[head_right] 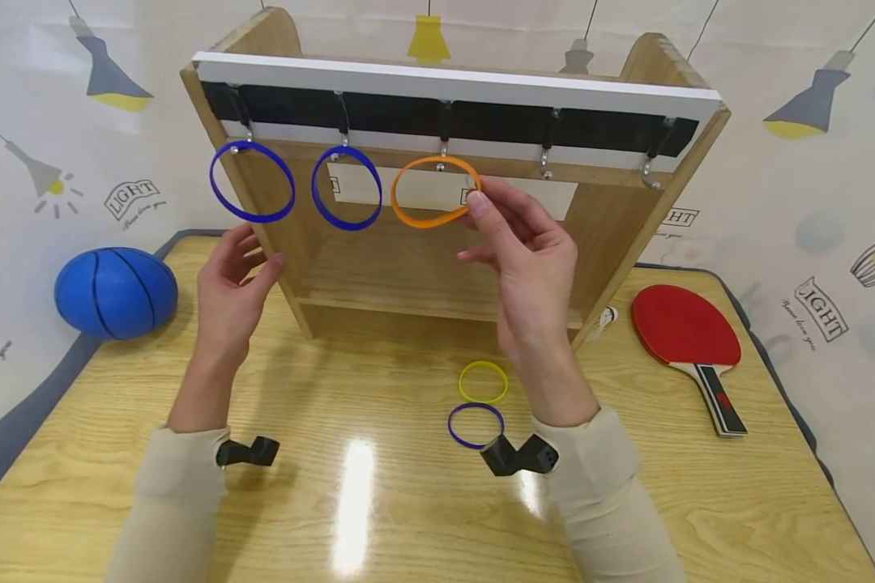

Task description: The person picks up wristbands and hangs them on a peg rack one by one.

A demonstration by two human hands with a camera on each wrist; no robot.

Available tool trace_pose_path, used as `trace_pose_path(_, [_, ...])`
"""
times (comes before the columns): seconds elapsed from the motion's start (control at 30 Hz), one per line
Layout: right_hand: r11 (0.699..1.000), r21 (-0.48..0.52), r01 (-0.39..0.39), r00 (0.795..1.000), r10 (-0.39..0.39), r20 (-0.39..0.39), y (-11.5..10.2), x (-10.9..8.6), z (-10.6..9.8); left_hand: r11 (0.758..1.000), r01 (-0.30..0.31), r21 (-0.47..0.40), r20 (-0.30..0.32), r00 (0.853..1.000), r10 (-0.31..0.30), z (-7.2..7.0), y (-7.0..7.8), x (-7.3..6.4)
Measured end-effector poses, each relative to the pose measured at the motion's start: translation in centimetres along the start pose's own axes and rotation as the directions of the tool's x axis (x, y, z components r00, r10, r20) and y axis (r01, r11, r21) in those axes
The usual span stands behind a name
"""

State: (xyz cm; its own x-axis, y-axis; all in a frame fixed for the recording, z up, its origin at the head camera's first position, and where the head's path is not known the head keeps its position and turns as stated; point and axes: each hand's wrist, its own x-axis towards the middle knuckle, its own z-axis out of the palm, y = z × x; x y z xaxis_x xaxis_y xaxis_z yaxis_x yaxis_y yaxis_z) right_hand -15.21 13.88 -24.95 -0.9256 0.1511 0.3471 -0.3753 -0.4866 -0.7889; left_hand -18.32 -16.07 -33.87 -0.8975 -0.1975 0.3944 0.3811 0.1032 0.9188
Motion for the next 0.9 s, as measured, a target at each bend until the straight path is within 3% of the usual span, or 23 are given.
trace_pose_path(0.57, [0.999, -0.046, -0.028, 1.000, 0.028, 0.007, 0.6, -0.3, -0.7, 1.000, 0.002, 0.001, 0.000, 1.000, -0.002, -0.1, -0.4, 0.1])
trace_pose_path(0.9, [0.989, -0.127, -0.074, 0.997, 0.072, -0.014, 1.5, -1.5, -3.7, 1.000, -0.008, 0.007, 0.007, 1.000, 0.008, -0.1, -0.5, 0.1])
